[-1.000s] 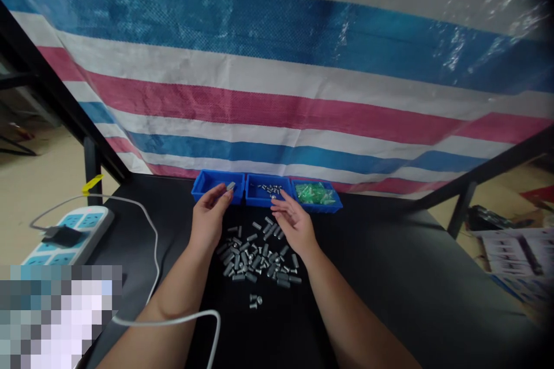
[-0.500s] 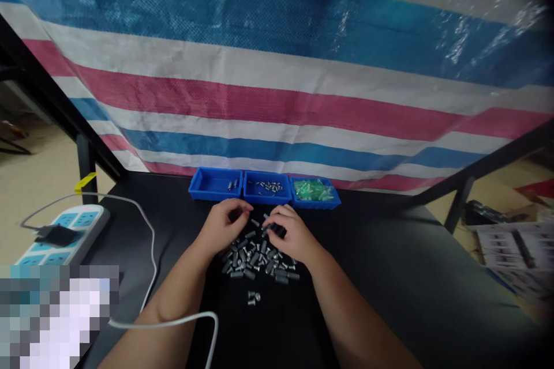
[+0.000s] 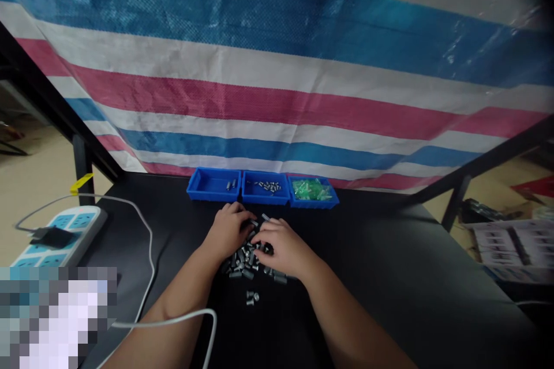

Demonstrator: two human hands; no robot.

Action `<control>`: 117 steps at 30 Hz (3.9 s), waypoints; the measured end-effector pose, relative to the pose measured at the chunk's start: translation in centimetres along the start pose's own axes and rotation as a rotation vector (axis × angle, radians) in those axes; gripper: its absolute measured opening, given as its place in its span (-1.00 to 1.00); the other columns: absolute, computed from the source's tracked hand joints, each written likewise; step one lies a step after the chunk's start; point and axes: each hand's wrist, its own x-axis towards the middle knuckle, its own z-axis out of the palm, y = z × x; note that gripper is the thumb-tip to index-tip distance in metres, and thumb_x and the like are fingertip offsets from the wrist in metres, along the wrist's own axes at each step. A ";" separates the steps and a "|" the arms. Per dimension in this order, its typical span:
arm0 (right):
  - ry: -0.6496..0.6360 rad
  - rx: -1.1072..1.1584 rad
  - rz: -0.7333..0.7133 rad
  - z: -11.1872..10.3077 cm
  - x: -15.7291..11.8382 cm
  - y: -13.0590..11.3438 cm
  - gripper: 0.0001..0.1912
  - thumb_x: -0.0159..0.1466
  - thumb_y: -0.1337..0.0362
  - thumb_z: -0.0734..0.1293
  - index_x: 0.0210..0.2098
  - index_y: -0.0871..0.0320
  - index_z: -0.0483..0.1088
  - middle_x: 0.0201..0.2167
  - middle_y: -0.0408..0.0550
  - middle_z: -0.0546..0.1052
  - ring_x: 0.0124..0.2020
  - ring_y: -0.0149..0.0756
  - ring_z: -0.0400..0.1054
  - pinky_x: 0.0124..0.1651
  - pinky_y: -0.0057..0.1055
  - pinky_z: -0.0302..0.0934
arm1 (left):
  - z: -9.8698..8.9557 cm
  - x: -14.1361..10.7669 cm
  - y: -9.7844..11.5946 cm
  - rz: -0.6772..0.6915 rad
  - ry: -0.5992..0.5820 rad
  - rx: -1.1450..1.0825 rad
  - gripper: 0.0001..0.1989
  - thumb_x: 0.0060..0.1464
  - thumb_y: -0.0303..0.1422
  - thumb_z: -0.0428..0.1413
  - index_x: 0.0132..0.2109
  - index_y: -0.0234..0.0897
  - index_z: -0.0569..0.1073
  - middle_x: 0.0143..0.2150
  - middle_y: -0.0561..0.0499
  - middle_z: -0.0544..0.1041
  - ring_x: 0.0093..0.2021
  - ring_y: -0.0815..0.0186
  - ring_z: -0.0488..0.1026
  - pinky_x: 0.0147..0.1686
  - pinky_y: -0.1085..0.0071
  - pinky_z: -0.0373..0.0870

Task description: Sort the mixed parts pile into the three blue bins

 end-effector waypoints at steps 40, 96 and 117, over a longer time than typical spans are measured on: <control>0.807 0.607 0.227 1.2 1.6 3.8 -0.71 0.29 0.20 0.40 -0.01 0.13 0.47 -0.08 0.08 0.55 -0.13 -0.20 0.55 -0.11 -0.29 0.49 | -2.7 1.0 1.0 -0.304 0.507 -1.492 -0.47 0.00 -0.21 0.36 0.10 -0.24 0.47 0.16 -0.22 0.55 0.08 0.10 0.57 0.06 0.19 0.50; 0.835 0.707 0.204 1.7 2.9 2.1 -0.72 0.24 0.10 0.45 -0.14 0.13 0.51 -0.33 -0.04 0.59 -0.33 -0.27 0.49 -0.24 -0.33 0.43 | -3.2 1.0 -0.1 -0.474 0.422 -1.481 -0.64 -0.06 -0.24 0.37 -0.16 -0.25 0.46 -0.35 0.05 0.60 -0.41 0.43 0.52 -0.36 0.53 0.43; 0.228 0.221 0.088 -2.1 -0.7 1.3 -0.82 0.18 0.49 0.30 -0.33 0.12 0.50 -0.55 -0.25 0.39 -0.52 -0.45 0.24 -0.40 -0.49 0.08 | -2.7 -0.2 0.7 0.103 0.160 -0.598 -0.84 0.19 -0.41 0.14 -0.13 -0.21 0.62 -0.19 -0.04 0.59 -0.16 0.28 0.50 -0.09 0.34 0.40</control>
